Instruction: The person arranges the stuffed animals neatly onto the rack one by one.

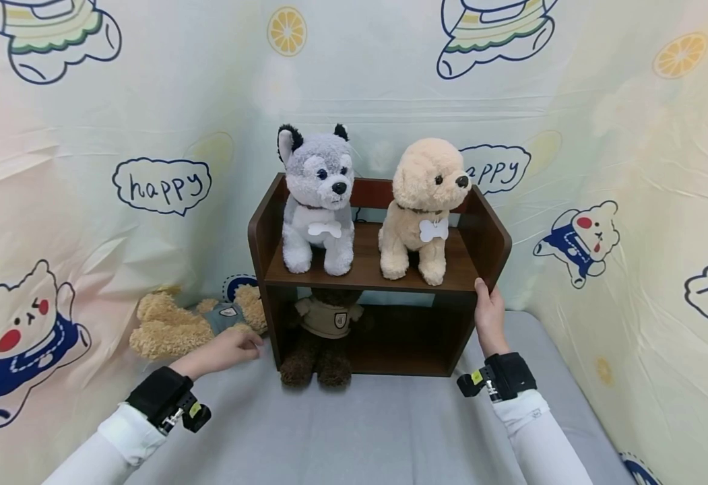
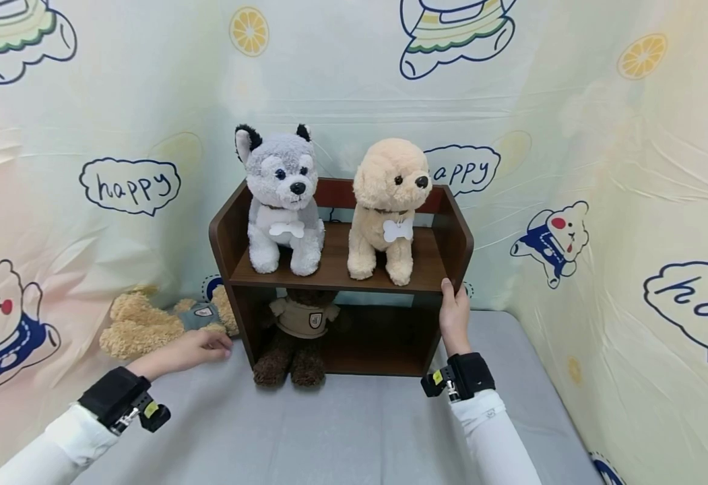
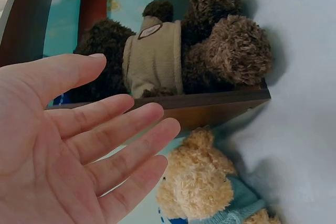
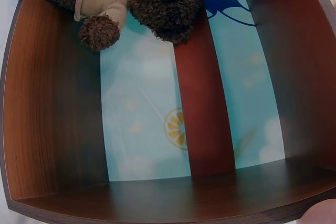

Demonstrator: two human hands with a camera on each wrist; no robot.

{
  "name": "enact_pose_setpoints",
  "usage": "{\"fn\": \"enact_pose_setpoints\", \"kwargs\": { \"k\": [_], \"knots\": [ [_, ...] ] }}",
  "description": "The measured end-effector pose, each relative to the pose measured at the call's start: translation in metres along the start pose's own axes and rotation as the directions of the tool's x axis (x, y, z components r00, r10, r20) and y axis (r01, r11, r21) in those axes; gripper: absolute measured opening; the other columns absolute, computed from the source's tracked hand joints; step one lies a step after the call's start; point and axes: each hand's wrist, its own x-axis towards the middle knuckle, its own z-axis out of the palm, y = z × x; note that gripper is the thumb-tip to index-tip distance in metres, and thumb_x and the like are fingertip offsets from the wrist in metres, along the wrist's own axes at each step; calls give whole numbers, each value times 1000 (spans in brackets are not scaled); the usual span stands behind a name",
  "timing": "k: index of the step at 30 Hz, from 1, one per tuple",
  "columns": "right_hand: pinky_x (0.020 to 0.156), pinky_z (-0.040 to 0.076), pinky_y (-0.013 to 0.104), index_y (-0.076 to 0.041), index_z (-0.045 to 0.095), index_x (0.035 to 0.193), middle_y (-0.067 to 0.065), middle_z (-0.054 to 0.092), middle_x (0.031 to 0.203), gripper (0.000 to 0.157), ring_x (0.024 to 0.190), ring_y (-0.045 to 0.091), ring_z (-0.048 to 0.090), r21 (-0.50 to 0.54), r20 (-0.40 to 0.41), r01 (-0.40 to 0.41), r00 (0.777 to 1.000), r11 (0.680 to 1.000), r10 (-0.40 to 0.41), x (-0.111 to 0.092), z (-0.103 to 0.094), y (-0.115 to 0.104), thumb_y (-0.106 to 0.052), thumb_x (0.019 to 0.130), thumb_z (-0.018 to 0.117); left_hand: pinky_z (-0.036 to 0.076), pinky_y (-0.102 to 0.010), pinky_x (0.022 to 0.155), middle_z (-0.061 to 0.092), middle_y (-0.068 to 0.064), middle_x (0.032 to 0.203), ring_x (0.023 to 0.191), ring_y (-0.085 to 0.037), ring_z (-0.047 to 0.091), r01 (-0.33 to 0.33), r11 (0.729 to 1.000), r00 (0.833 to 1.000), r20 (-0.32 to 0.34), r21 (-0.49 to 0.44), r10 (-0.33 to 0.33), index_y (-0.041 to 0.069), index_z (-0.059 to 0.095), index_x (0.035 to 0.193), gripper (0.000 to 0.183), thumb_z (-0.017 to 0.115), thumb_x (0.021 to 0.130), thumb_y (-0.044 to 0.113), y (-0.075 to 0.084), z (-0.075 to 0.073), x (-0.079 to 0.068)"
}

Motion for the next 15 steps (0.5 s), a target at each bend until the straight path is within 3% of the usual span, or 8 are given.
{"fn": "enact_pose_setpoints", "kwargs": {
  "k": [9, 15],
  "knots": [
    [108, 14, 46, -12, 25, 142, 7, 28, 145, 52, 127, 23, 25, 10, 0, -8, 1000, 1000, 8, 1, -1, 2, -40, 99, 30, 49, -34, 68, 64, -11, 92, 84, -24, 60, 41, 999, 999, -27, -15, -41, -6, 61, 102, 24, 59, 86, 12, -4, -6, 3],
    [108, 14, 46, -12, 25, 142, 7, 28, 145, 52, 128, 23, 25, 7, -1, -1, 1000, 1000, 1, 2, -1, 3, -39, 99, 30, 48, -30, 67, 64, -8, 92, 81, -18, 59, 66, 997, 996, -56, -40, -68, -3, 61, 103, 26, 59, 87, 17, -7, -13, 5]
  ]
}}
